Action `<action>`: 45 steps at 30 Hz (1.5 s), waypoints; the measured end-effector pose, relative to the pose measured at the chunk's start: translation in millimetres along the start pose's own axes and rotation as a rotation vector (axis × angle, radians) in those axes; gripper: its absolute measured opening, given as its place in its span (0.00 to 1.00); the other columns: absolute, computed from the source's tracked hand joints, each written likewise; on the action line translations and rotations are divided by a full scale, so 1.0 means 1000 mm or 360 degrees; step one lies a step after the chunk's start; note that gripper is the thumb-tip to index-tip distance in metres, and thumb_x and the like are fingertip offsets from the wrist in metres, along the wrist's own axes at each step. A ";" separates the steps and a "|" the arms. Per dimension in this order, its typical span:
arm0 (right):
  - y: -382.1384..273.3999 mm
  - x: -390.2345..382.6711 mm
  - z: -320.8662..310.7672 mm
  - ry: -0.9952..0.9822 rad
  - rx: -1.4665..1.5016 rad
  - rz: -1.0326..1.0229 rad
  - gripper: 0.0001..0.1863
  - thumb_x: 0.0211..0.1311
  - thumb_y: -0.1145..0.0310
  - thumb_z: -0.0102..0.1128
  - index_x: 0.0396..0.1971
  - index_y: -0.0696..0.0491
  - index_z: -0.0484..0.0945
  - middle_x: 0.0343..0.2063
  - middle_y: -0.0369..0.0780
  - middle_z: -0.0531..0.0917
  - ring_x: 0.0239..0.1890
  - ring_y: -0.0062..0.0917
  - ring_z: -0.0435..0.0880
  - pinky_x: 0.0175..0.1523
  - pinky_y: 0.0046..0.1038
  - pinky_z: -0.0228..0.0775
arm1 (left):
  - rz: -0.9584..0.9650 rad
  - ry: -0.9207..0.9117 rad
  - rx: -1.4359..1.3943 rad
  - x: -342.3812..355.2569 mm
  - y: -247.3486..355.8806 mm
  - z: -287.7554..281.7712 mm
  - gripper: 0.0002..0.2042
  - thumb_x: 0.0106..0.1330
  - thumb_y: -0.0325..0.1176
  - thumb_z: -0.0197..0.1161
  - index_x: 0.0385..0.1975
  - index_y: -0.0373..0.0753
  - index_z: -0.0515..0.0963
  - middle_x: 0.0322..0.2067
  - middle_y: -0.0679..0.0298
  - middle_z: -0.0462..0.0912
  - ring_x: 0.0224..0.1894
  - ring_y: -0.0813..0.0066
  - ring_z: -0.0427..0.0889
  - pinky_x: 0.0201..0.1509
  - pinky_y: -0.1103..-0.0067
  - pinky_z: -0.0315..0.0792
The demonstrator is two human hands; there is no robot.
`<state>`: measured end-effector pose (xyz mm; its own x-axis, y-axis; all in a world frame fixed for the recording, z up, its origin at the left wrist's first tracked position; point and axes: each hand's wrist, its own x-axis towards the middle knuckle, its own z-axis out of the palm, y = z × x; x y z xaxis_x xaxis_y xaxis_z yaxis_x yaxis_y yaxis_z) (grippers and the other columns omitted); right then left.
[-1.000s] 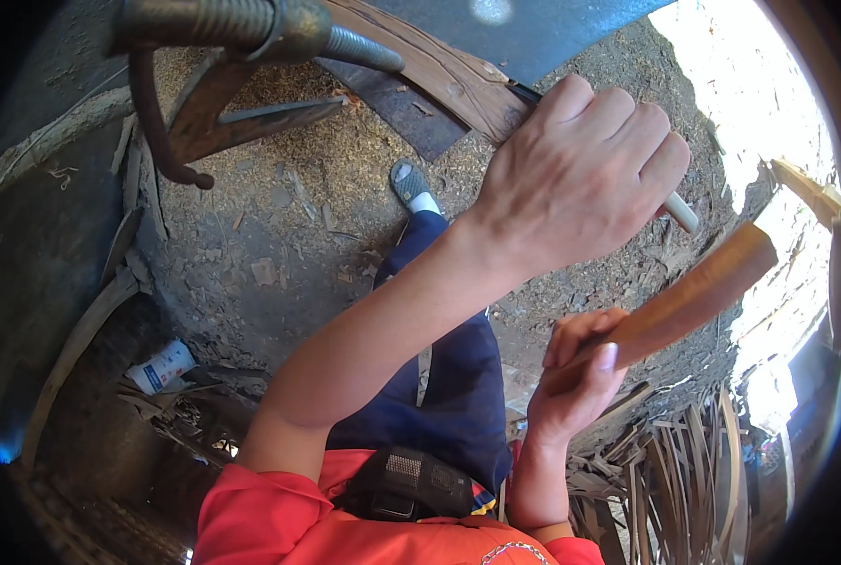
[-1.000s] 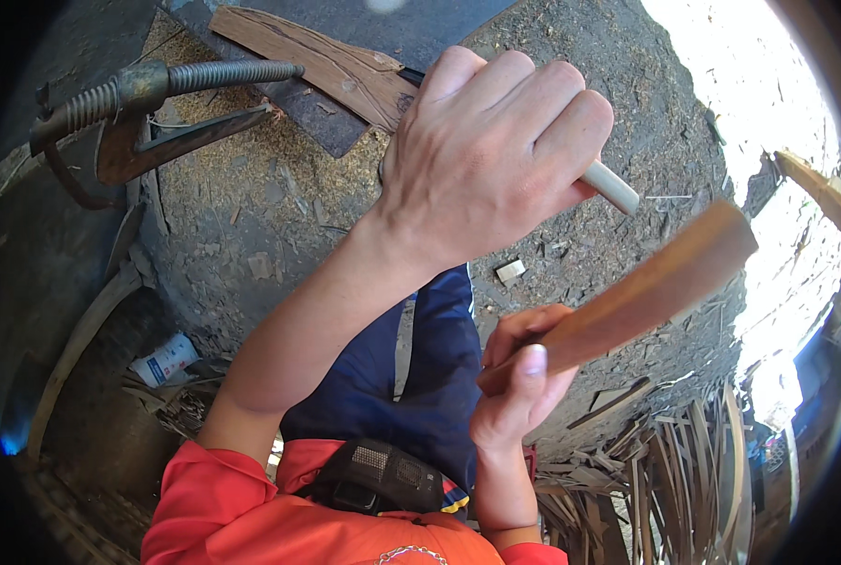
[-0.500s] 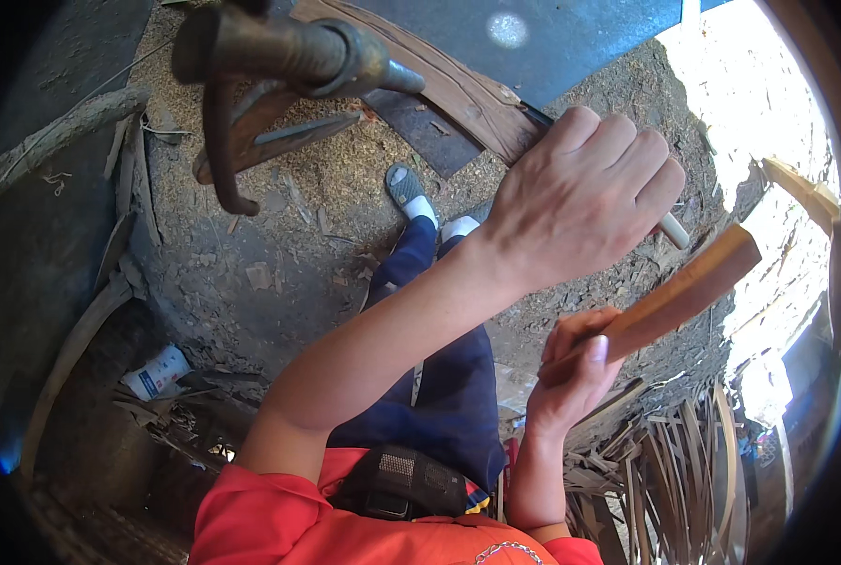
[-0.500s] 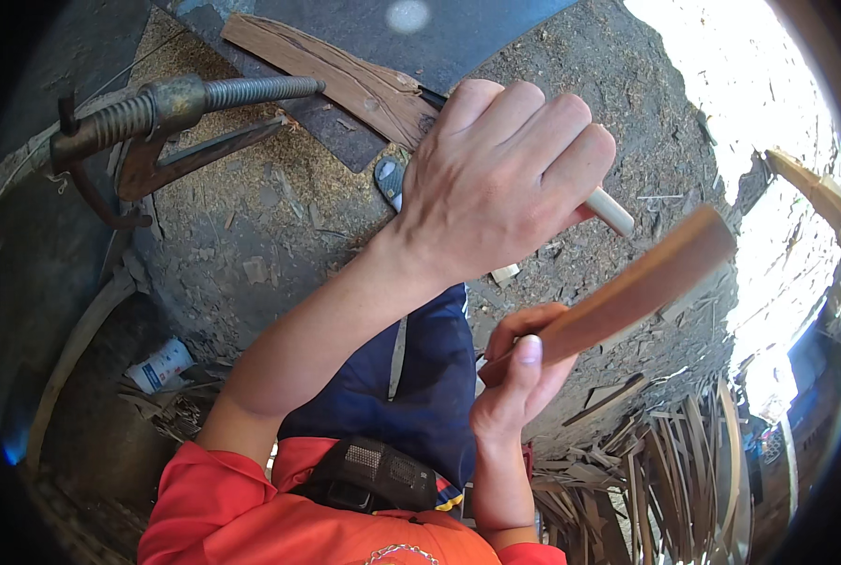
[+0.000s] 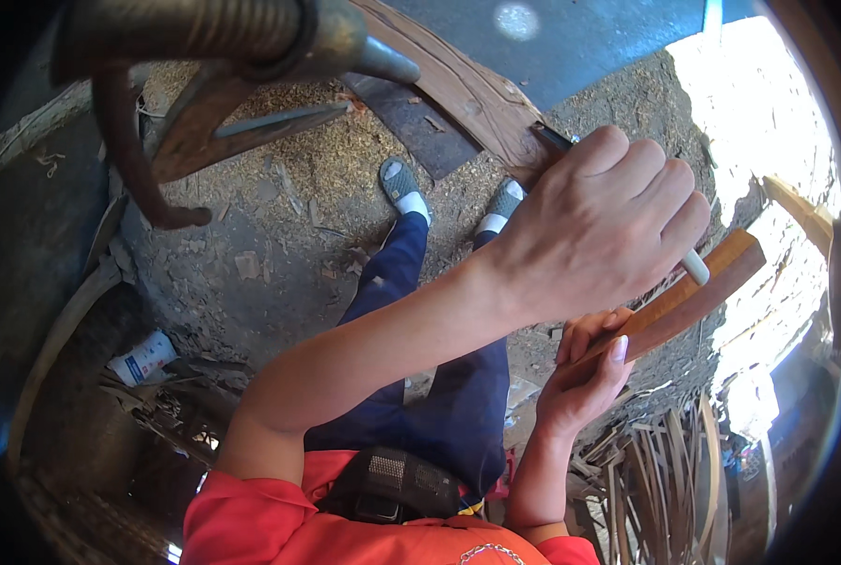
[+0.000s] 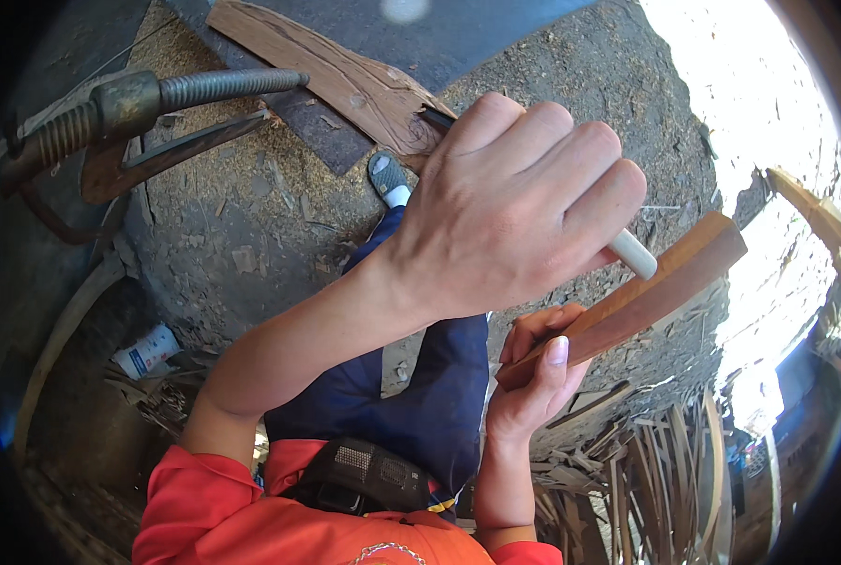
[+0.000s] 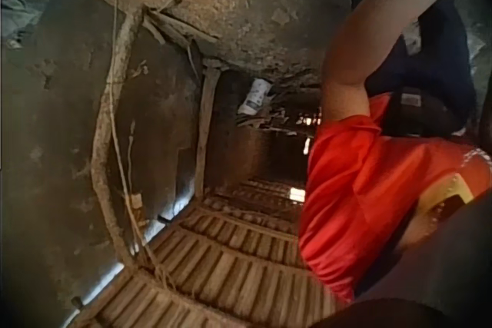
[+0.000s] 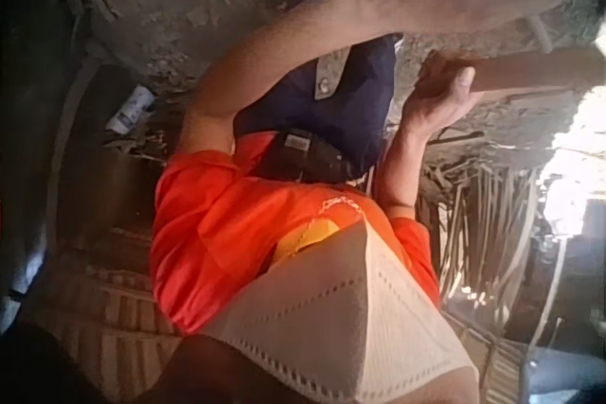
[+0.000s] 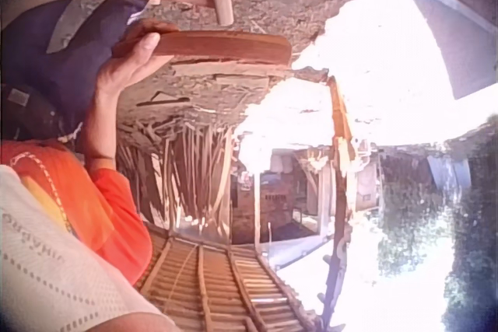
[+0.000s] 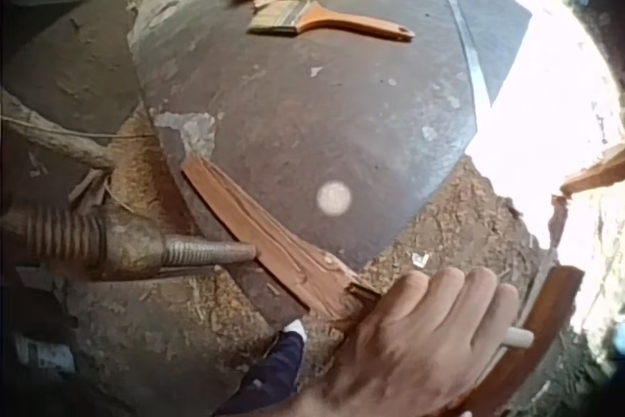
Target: The recorder carves a wooden object using a chisel and mallet, then uses a marker to trace a design onto a clamped wooden board.
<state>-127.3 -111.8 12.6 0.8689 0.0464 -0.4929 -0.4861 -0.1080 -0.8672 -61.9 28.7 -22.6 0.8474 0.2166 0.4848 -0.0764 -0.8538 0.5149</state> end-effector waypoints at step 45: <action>-0.106 0.090 -0.089 -0.0987 -0.1342 -0.0473 0.22 0.50 0.66 0.67 0.44 0.62 0.76 0.28 0.44 0.79 0.31 0.27 0.79 0.40 0.27 0.69 | 0.0839 -0.0700 -0.0504 -0.034 0.038 -0.048 0.07 0.44 0.38 0.57 0.14 0.43 0.72 0.19 0.72 0.69 0.27 0.76 0.71 0.36 0.81 0.65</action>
<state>10.7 -185.0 66.5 0.6276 0.6511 -0.4268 0.1619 -0.6454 -0.7465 -118.6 11.7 14.7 0.7835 -0.4482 0.4304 -0.6206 -0.6009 0.5038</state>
